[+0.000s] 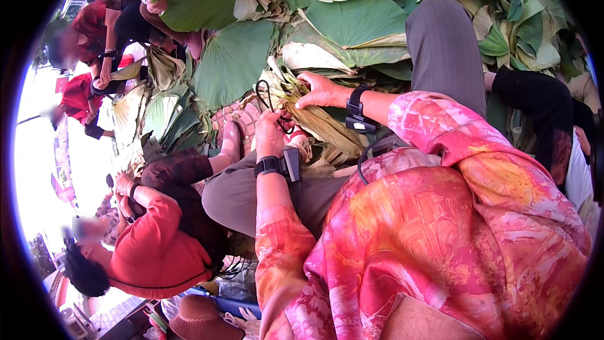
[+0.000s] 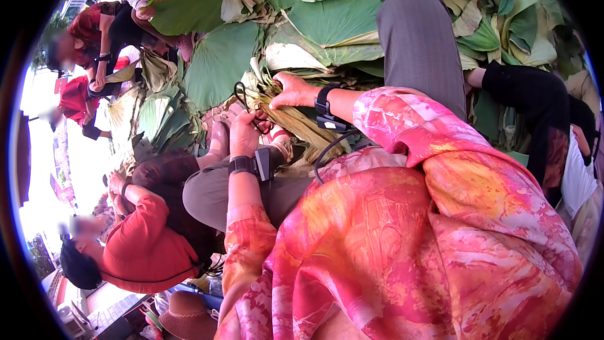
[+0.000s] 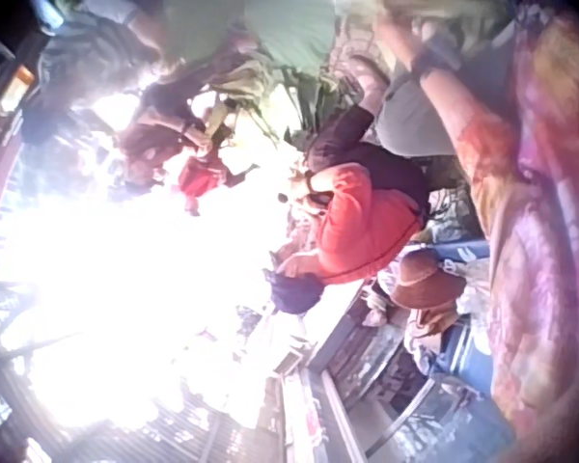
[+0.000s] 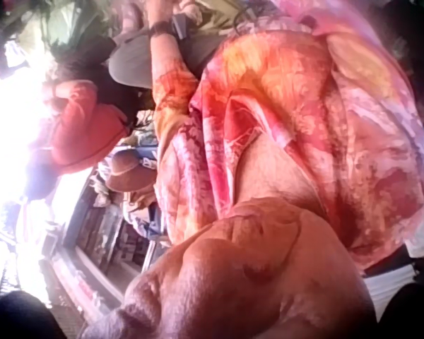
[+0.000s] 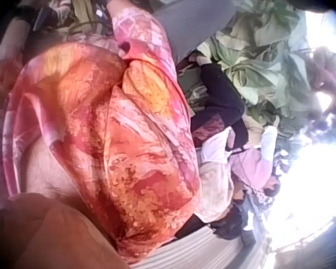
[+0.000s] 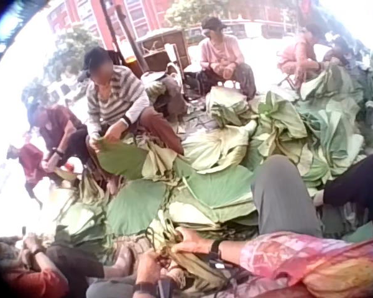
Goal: The person is arranging and stacking large green leaves by hand and securing them with a black cord. The leaves end up in stacks on the ground in a public outdoor space.
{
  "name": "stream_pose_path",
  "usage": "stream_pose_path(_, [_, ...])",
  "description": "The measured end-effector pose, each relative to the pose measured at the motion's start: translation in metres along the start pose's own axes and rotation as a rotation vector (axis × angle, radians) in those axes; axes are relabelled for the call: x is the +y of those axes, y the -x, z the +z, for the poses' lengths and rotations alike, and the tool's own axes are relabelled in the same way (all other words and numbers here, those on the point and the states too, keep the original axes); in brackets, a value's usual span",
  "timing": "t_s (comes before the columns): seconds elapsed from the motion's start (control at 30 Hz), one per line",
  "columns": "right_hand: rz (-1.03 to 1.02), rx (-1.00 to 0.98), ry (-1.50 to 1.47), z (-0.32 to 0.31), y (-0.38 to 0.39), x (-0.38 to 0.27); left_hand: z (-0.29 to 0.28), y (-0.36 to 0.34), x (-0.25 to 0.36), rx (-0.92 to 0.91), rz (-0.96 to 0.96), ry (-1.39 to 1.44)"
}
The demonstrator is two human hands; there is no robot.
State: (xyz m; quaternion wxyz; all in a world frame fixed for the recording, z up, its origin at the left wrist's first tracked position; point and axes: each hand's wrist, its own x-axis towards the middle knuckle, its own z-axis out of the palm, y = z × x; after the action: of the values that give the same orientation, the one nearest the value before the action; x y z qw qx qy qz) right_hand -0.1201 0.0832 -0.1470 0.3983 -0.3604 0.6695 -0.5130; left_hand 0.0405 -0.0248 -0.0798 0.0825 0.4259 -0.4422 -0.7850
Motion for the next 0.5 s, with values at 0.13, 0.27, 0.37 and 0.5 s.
stream_pose_path(0.13, [-0.036,0.005,0.053,-0.023,-0.010,-0.043,0.002,0.007,0.009,-0.078,0.144,0.129])
stream_pose_path(0.27, [-0.140,-0.019,0.243,-0.026,-0.007,-0.039,-0.007,-0.011,-0.009,-0.179,0.036,0.219])
stream_pose_path(0.37, [-0.071,-0.066,0.232,-0.014,0.014,-0.018,-0.010,-0.016,-0.036,-0.055,-0.073,0.011])
stream_pose_path(0.5, [-0.083,0.025,0.374,-0.005,0.026,0.016,0.000,-0.017,-0.036,0.067,-0.196,-0.070])
